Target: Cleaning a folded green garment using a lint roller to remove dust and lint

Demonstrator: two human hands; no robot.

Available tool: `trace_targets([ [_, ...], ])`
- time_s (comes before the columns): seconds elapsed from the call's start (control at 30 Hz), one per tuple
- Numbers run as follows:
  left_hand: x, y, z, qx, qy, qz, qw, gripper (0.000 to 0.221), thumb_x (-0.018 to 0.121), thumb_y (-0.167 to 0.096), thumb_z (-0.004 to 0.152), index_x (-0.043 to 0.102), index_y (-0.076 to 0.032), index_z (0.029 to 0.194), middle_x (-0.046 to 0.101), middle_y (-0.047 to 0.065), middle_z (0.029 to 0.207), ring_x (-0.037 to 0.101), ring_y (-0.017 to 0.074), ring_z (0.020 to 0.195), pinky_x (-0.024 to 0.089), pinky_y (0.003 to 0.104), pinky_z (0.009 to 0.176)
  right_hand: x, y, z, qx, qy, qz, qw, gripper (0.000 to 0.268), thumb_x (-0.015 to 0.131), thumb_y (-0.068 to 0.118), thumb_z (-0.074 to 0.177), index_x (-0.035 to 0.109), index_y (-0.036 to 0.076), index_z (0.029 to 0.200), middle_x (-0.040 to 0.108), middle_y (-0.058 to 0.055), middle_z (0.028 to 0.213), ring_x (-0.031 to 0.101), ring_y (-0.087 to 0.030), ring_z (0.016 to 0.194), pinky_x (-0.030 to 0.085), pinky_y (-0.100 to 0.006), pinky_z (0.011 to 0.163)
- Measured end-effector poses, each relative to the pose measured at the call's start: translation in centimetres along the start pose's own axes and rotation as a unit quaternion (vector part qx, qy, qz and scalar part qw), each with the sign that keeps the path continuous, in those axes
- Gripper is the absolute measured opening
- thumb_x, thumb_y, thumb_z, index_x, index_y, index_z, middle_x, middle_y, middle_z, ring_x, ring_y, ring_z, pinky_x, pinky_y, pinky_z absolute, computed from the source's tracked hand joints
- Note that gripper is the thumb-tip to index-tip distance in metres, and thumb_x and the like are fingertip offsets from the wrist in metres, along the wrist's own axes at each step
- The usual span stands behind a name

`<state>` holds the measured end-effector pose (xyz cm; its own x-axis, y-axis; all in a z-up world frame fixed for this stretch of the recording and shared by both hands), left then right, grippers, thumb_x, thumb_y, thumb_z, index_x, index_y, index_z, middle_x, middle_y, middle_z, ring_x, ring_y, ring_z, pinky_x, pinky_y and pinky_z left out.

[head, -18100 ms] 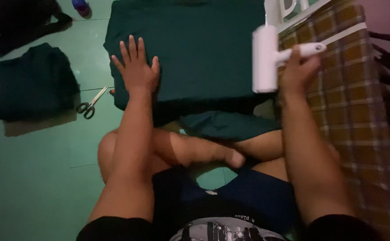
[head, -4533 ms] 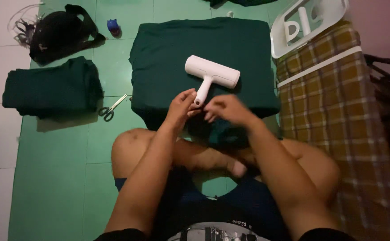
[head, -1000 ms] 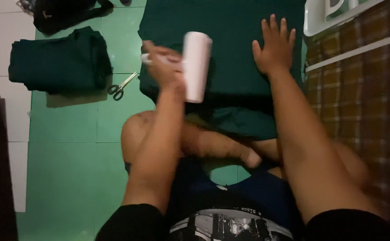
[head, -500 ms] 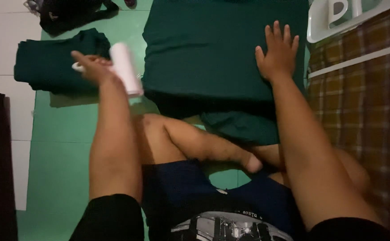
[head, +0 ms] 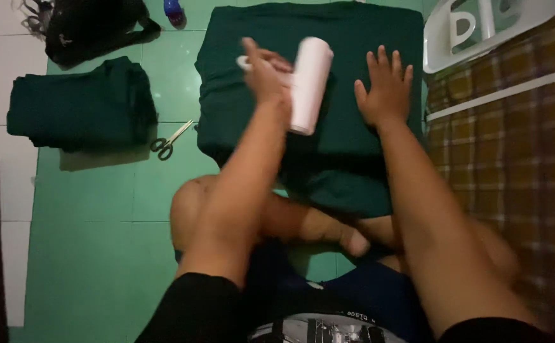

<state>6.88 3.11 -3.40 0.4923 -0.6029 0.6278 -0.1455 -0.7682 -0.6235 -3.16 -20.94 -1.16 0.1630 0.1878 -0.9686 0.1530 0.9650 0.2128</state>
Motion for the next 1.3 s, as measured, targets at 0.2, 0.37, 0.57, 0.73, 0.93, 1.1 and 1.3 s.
trace_targets([
  [0.2,-2.8,1.6,5.4,0.044,-0.069,0.011,0.997,0.049,0.062,-0.055,0.091,0.051,-0.015,0.064,0.047,0.002,0.045,0.046,0.0148,0.037,0.041,0.035,0.039,0.6,-0.6,0.1,0.011,0.001,0.007,1.0,0.066,0.045,0.043,0.104,0.038,0.012,0.162,0.027,-0.014,0.168,0.016,-0.039,0.154,0.008,-0.064,0.121],
  [0.37,-6.1,-12.0,6.8,0.1,-0.149,0.098,0.979,0.048,0.049,-0.057,0.092,0.056,-0.01,0.084,0.052,0.002,0.059,0.052,0.0154,0.048,0.049,0.033,0.053,0.4,-0.1,0.0,0.026,0.023,0.009,0.999,0.066,0.043,0.044,0.104,0.034,0.013,0.162,0.024,-0.012,0.17,0.013,-0.038,0.155,0.006,-0.062,0.122],
  [0.57,-10.1,-21.0,14.5,0.248,-0.119,0.064,0.959,0.054,0.056,-0.062,0.078,0.058,-0.008,0.083,0.053,0.002,0.062,0.051,0.0143,0.052,0.046,0.032,0.054,-0.1,0.4,-0.2,0.035,0.036,0.011,0.999,0.067,0.045,0.043,0.104,0.033,0.013,0.162,0.024,-0.013,0.17,0.014,-0.037,0.156,0.007,-0.061,0.123],
  [0.73,-3.5,-16.6,8.5,0.186,-0.093,0.014,0.978,0.053,0.058,-0.06,0.079,0.057,-0.008,0.088,0.048,0.001,0.064,0.047,0.0148,0.054,0.044,0.03,0.056,0.2,0.2,0.0,0.024,0.018,-0.009,1.0,0.068,0.045,0.045,0.104,0.034,0.013,0.162,0.025,-0.012,0.17,0.015,-0.038,0.155,0.009,-0.061,0.122],
  [0.93,3.9,-0.1,6.7,0.034,0.018,-0.016,0.999,0.048,0.058,-0.059,0.088,0.055,-0.012,0.078,0.049,0.002,0.054,0.048,0.0145,0.045,0.041,0.032,0.046,0.4,0.0,0.1,0.066,0.077,-0.011,0.995,0.069,0.043,0.044,0.103,0.027,0.015,0.164,0.018,-0.011,0.172,0.01,-0.035,0.157,0.004,-0.058,0.124],
  [1.1,3.7,4.5,10.2,0.087,0.009,-0.057,0.995,0.053,0.061,-0.059,0.086,0.046,-0.017,0.058,0.044,0.002,0.043,0.043,0.0147,0.034,0.036,0.034,0.034,1.1,-0.6,-0.1,0.019,0.012,-0.012,1.0,0.067,0.043,0.046,0.104,0.035,0.014,0.162,0.026,-0.01,0.169,0.017,-0.038,0.155,0.01,-0.064,0.121],
  [1.3,-0.6,-9.3,12.9,0.159,-0.124,0.145,0.969,0.067,0.04,-0.076,0.071,0.059,-0.012,0.073,0.052,0.0,0.052,0.049,0.0152,0.045,0.048,0.039,0.063,0.7,-0.2,-0.2,0.033,0.013,-0.022,0.999,0.066,0.048,0.043,0.104,0.035,0.014,0.162,0.029,-0.012,0.168,0.018,-0.038,0.155,0.01,-0.06,0.123],
])
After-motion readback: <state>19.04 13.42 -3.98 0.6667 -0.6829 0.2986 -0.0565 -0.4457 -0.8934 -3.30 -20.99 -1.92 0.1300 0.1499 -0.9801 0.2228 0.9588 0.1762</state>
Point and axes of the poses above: each hand's wrist, its own z-axis towards the middle knuckle, its own x-axis out of the palm, y = z × x, the point moved 8 cm from there along z, towards the middle knuckle
